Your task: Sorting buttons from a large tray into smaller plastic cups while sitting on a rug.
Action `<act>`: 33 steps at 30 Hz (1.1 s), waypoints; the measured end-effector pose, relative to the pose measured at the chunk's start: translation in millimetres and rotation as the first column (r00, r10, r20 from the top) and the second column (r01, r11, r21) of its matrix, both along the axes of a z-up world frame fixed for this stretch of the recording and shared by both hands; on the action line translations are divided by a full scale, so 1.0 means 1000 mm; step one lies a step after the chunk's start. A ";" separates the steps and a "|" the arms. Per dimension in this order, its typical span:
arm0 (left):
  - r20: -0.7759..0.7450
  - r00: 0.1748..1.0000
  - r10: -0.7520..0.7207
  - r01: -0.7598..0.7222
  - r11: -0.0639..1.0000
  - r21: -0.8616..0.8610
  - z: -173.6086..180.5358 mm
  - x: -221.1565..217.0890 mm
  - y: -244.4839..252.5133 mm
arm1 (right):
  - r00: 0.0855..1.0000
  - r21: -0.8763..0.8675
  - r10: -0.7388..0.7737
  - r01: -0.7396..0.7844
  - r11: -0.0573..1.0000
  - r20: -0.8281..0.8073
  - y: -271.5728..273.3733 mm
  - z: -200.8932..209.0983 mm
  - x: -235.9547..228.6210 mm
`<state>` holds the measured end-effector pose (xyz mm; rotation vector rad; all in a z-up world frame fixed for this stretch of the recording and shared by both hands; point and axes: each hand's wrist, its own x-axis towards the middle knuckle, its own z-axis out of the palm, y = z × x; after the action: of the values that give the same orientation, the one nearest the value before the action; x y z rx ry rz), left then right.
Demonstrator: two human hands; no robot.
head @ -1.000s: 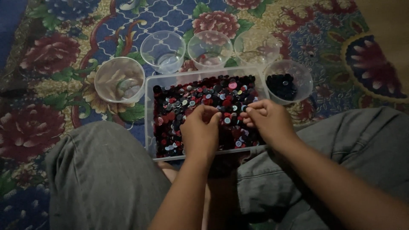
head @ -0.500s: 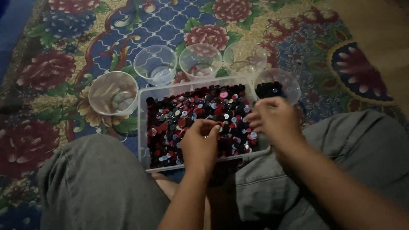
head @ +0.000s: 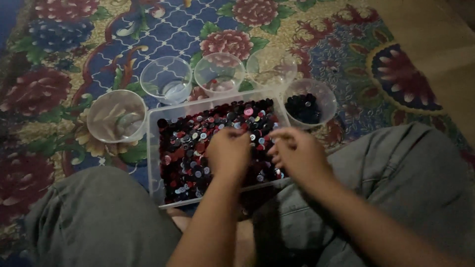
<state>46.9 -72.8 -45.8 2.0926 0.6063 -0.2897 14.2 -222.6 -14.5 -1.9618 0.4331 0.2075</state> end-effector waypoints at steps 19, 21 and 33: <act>-0.070 0.959 -0.274 0.280 0.955 0.093 -0.002 -0.004 0.057 | 0.953 -0.375 0.297 -0.294 0.879 -0.053 0.018 -0.017 0.000; -0.079 0.963 -0.257 0.266 0.952 0.149 -0.004 -0.004 0.072 | 0.934 -0.327 0.328 -0.357 0.875 -0.144 0.025 -0.025 0.011; 0.019 0.994 -0.103 0.102 0.993 0.053 0.031 -0.013 0.083 | 0.845 -0.136 0.504 -0.486 0.863 0.180 0.084 0.006 -0.007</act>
<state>34.1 10.6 -14.7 2.1783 0.4990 -0.3116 7.1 -138.2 -8.7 -2.1243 -0.2207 0.3100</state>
